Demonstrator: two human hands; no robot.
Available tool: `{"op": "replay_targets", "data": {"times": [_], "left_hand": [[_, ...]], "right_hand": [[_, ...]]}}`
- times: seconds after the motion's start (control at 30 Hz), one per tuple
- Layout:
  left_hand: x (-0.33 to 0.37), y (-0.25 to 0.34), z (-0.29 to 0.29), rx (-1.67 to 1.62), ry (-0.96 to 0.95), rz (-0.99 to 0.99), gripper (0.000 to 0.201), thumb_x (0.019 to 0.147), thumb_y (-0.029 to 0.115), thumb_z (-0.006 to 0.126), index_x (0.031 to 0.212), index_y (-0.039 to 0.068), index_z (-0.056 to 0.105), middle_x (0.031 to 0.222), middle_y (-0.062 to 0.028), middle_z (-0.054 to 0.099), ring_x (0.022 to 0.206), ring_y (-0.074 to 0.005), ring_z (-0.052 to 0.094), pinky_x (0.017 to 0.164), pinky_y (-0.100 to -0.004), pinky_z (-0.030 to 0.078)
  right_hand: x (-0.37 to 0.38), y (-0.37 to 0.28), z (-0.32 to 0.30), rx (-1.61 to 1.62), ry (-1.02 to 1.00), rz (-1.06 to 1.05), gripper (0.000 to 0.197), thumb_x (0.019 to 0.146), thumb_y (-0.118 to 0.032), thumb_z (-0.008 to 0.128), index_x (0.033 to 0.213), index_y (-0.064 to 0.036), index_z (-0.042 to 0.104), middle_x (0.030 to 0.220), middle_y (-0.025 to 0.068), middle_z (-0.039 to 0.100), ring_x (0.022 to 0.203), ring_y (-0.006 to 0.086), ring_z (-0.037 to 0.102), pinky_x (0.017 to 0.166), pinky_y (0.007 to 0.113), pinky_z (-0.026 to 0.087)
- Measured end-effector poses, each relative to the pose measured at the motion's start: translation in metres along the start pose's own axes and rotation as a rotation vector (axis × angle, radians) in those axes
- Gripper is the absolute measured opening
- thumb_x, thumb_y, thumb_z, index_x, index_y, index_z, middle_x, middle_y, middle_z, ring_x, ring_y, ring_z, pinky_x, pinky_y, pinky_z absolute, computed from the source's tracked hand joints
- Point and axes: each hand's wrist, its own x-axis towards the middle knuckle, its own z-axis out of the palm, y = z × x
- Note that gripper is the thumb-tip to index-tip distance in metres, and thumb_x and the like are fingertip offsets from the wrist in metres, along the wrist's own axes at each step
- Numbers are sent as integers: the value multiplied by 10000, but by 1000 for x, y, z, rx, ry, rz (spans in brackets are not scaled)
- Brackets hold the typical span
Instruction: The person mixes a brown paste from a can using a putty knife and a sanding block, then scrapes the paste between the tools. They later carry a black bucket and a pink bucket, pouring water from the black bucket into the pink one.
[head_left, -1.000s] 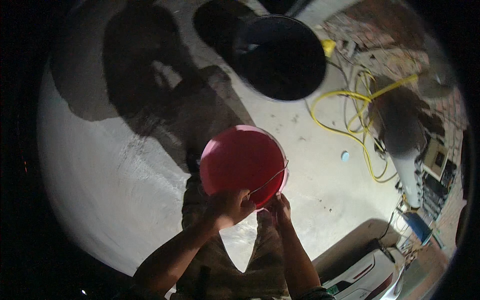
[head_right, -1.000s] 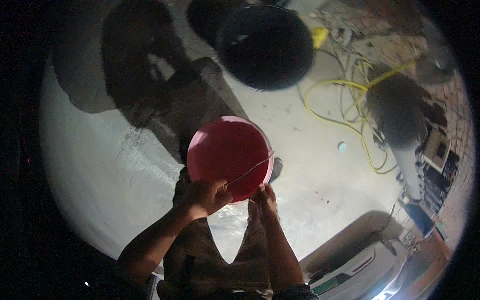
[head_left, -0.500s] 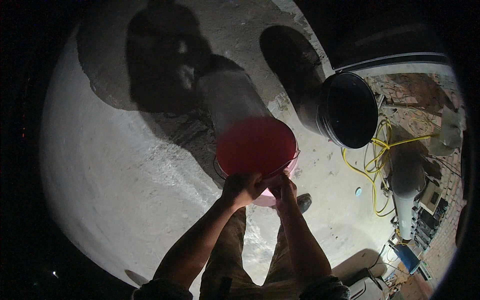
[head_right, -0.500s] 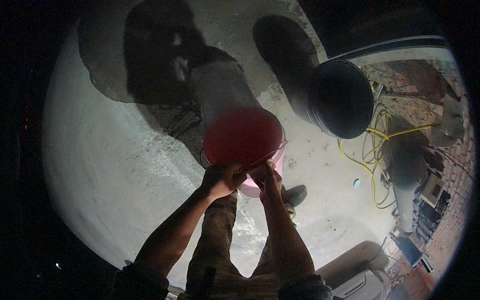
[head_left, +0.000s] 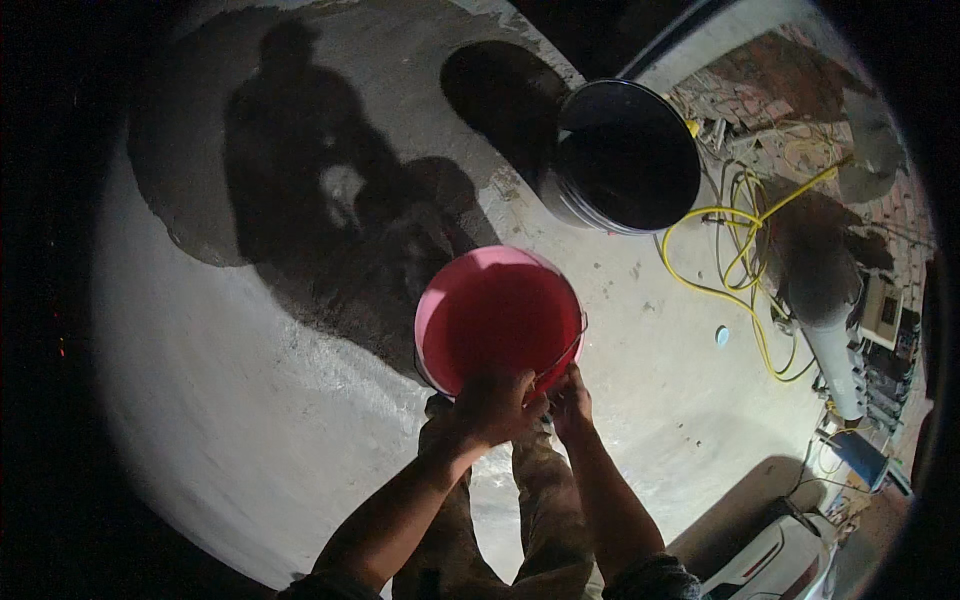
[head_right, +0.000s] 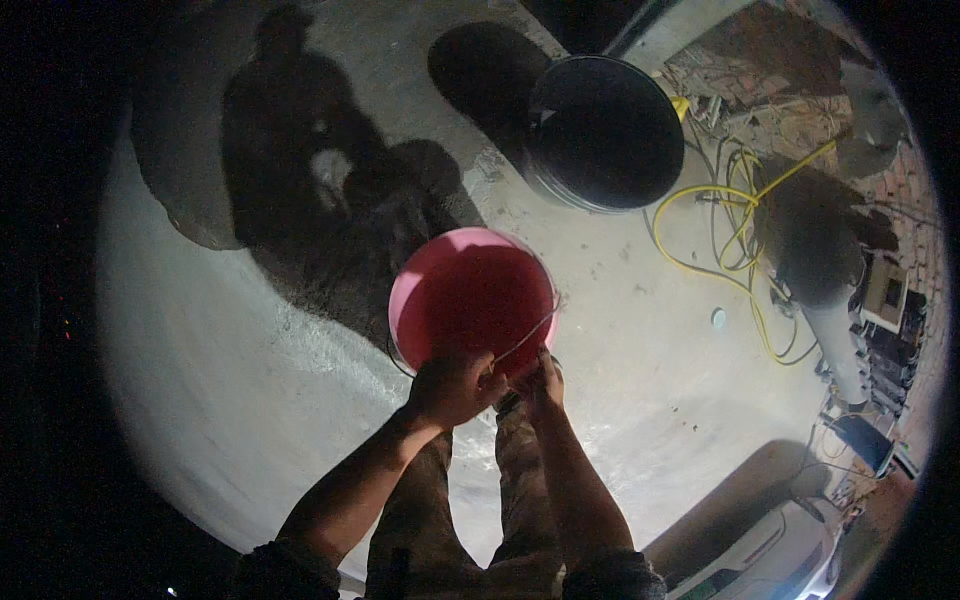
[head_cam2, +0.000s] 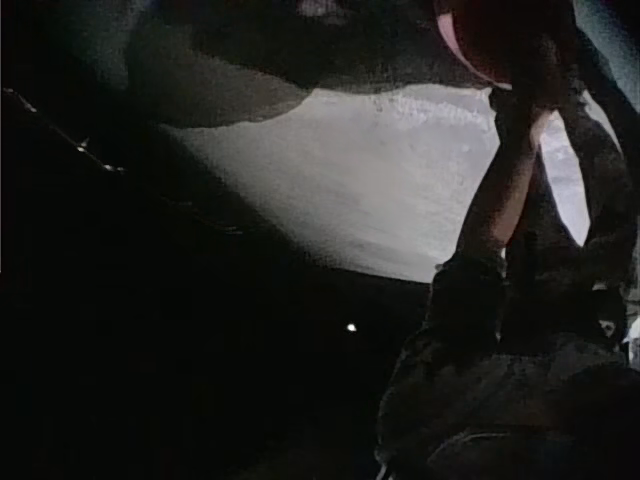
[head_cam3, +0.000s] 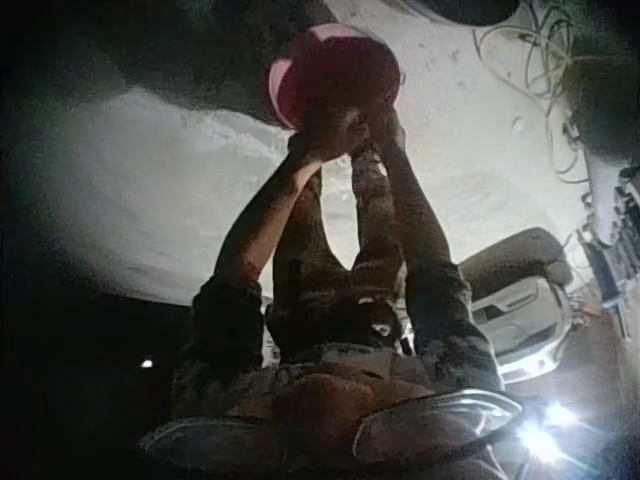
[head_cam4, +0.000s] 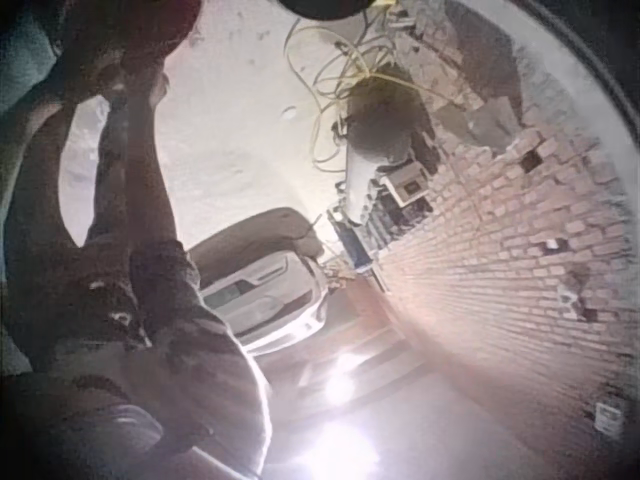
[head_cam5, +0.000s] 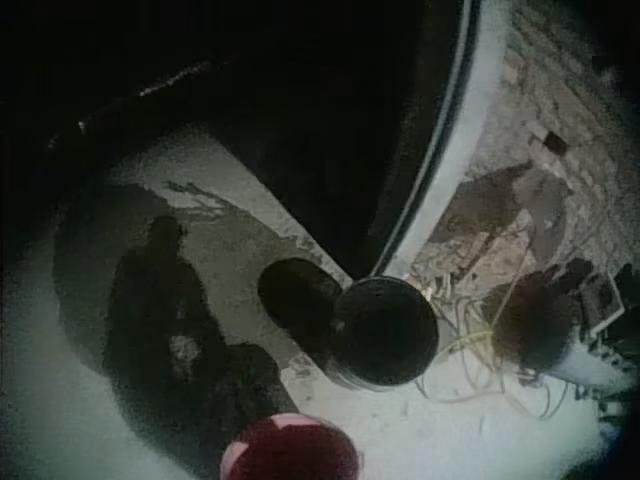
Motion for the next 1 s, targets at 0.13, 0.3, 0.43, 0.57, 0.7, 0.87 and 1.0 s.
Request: {"op": "replay_targets", "data": {"times": [0.13, 0.3, 0.43, 0.57, 0.7, 0.87, 1.0], "left_hand": [[-8, 45, 41, 45, -149, -153, 343, 911, 348, 657, 907, 6, 638, 724, -188, 668, 697, -379, 694, 633, -477, 534], [-16, 93, 79, 102, -201, -165, 336, 905, 341, 678, 936, 9, 635, 796, -189, 684, 748, -380, 698, 677, -492, 535], [-16, 143, 100, 132, -200, -99, 309, 895, 321, 674, 925, 16, 636, 790, -179, 689, 752, -385, 698, 675, -501, 539], [-15, 184, 98, 156, -239, -44, 283, 878, 291, 670, 898, 11, 640, 775, -181, 691, 746, -391, 701, 675, -515, 543], [4, 217, 96, 132, -228, 91, 279, 869, 280, 669, 873, 1, 645, 743, -203, 684, 720, -395, 704, 648, -527, 547], [38, 253, 73, 67, -157, 302, 249, 884, 260, 685, 853, 17, 639, 667, -180, 661, 624, -364, 690, 584, -489, 553], [68, 276, 36, 47, -73, 506, 208, 896, 215, 702, 827, 48, 598, 616, -133, 630, 565, -305, 677, 515, -445, 536]], "right_hand": [[-5, 25, -72, 9, -23, 40, 643, 992, -595, 540, 1406, -103, 523, 1285, 88, 664, 1081, 235, 661, 856, 398, 543], [-28, 15, -128, 191, -108, 48, 719, 1019, -593, 483, 1515, -79, 401, 1503, 103, 509, 1341, 257, 524, 1088, 405, 444], [-71, -10, -164, 133, -188, -28, 690, 1038, -572, 440, 1532, -94, 379, 1508, 107, 502, 1355, 269, 506, 1112, 427, 426], [-110, -24, -183, 200, -95, -78, 625, 1010, -534, 494, 1457, -98, 474, 1459, 110, 548, 1319, 269, 538, 1093, 440, 440], [-139, -57, -198, 224, -157, -211, 545, 999, -475, 502, 1385, -93, 537, 1438, 103, 561, 1303, 262, 547, 1088, 453, 448], [-186, -128, -179, 109, -142, -311, 501, 1043, -332, 514, 1443, -33, 466, 1438, 133, 553, 1302, 284, 548, 1108, 459, 429], [-222, -186, -125, 68, -11, -364, 487, 1052, -354, 544, 1357, 20, 478, 1321, 162, 619, 1187, 285, 630, 1035, 480, 507]]}}
